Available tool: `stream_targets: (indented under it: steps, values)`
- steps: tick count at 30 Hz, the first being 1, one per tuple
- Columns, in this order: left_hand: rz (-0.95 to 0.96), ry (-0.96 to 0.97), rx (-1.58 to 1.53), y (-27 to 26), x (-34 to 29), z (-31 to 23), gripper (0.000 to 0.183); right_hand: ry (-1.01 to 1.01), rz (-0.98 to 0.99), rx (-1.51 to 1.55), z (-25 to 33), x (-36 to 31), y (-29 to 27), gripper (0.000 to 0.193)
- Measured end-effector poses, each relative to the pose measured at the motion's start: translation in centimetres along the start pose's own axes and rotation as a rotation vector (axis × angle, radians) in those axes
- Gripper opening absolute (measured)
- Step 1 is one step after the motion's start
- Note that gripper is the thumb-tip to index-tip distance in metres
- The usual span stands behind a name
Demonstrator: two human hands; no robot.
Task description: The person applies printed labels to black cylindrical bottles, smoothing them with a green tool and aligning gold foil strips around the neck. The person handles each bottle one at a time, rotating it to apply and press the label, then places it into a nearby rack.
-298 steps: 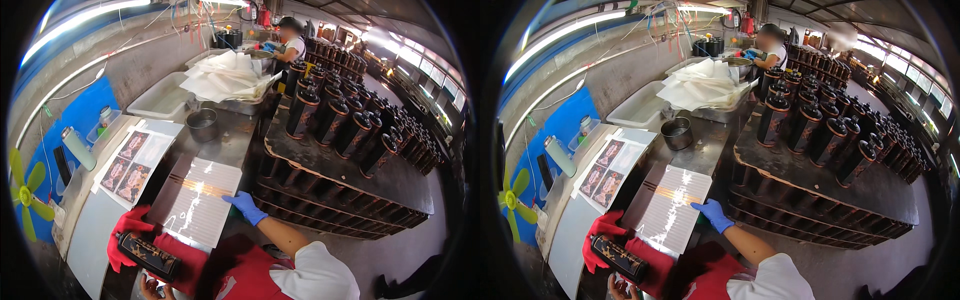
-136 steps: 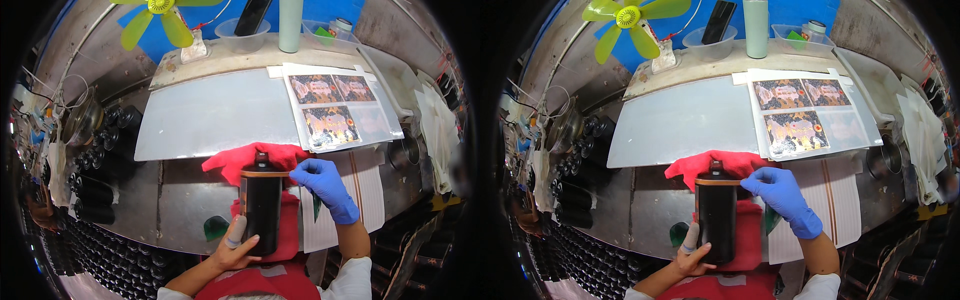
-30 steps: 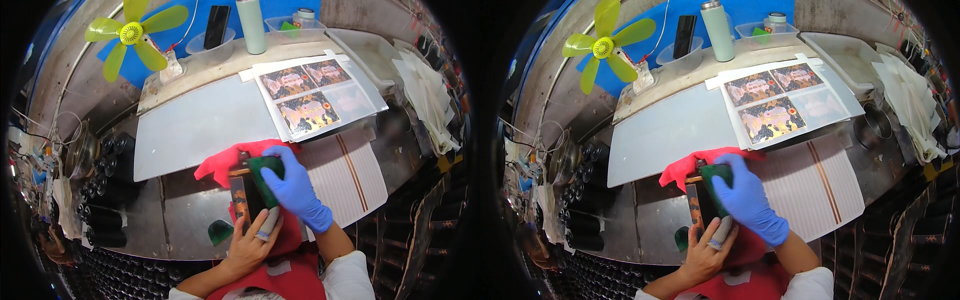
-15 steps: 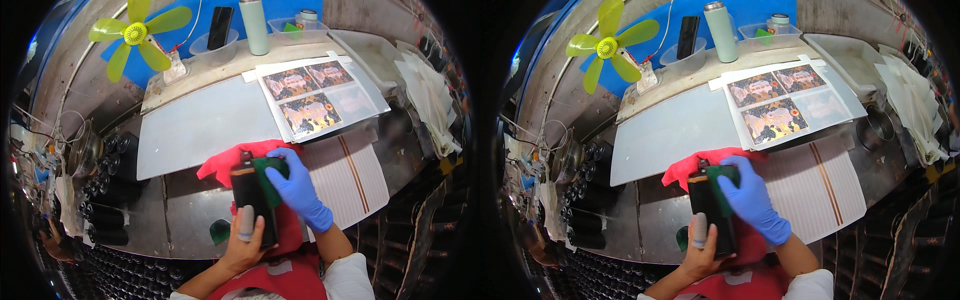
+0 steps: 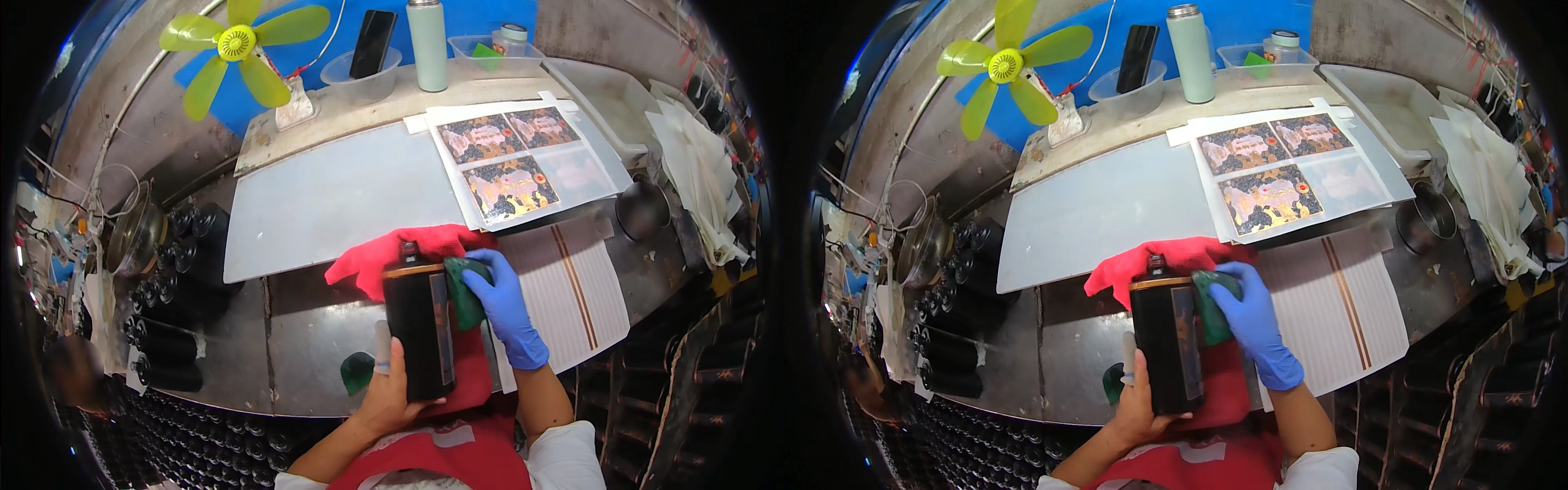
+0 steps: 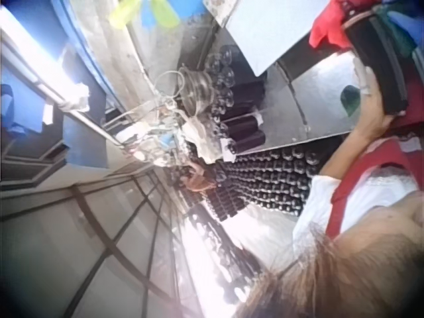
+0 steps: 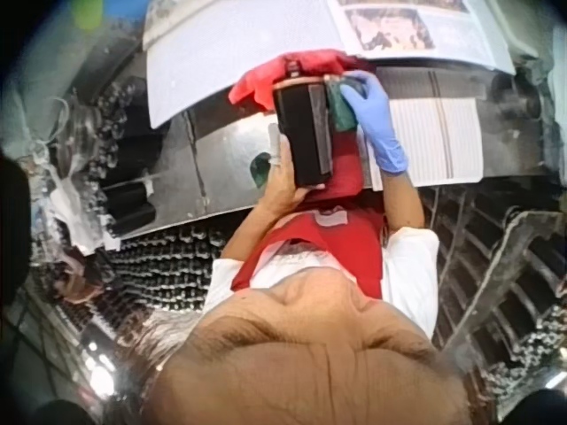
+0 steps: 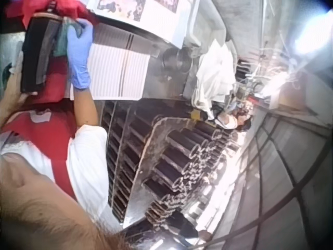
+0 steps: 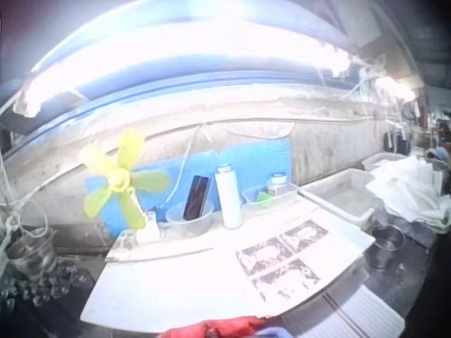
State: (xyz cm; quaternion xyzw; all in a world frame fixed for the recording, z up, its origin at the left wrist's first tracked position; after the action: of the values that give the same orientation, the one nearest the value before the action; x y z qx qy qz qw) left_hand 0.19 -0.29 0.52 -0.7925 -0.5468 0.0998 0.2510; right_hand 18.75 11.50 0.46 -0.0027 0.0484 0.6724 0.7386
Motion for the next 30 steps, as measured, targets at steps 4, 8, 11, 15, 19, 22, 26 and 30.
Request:
stream_targets:
  steps: [4,8,11,15,19,22,26,30]
  values:
    - [0.035,-0.017,0.108,-0.4,-0.5,0.5,0.125,0.279,0.048,0.360,-0.7,-3.9,-3.3,0.032]
    - [-0.044,0.155,0.159,0.0,1.1,-1.7,0.120,0.251,-0.185,0.531,-2.4,-9.4,-10.6,0.022]
    - [-0.111,0.207,-0.045,0.3,1.3,-1.1,0.123,0.363,-0.612,0.447,-6.5,-16.3,-19.6,0.020]
    - [-0.127,0.211,-0.004,0.4,1.4,-1.9,0.119,0.427,-1.022,0.094,-10.1,-22.6,-25.9,0.036]
    - [-0.201,0.266,0.157,-0.5,1.2,-3.3,0.106,0.480,-0.956,-0.014,-10.9,-18.4,-25.2,0.041]
    - [-0.395,0.420,0.289,-2.9,0.4,-4.3,0.085,0.240,-1.051,-0.061,-12.8,-17.5,-26.1,0.038]
    - [-0.615,-0.063,-0.437,-5.8,-2.3,1.1,0.053,0.351,-0.798,-0.015,-11.2,-17.8,-25.5,0.028]
    - [-0.460,-0.014,-1.005,-6.2,-1.6,-0.2,0.053,0.367,-0.751,0.055,-10.9,-19.4,-25.3,0.019]
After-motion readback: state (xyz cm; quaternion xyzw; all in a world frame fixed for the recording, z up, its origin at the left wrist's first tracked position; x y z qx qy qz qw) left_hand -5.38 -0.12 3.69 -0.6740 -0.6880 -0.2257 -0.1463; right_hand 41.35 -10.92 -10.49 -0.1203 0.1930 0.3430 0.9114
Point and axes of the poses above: each hand's wrist, its own x-axis towards the middle knuckle, its own y-axis out of the palm, z = x × y, the point moved 6 cm from there along x, towards the middle knuckle, and after that the axes turned 1 degree about y, right-handed, at the moved point
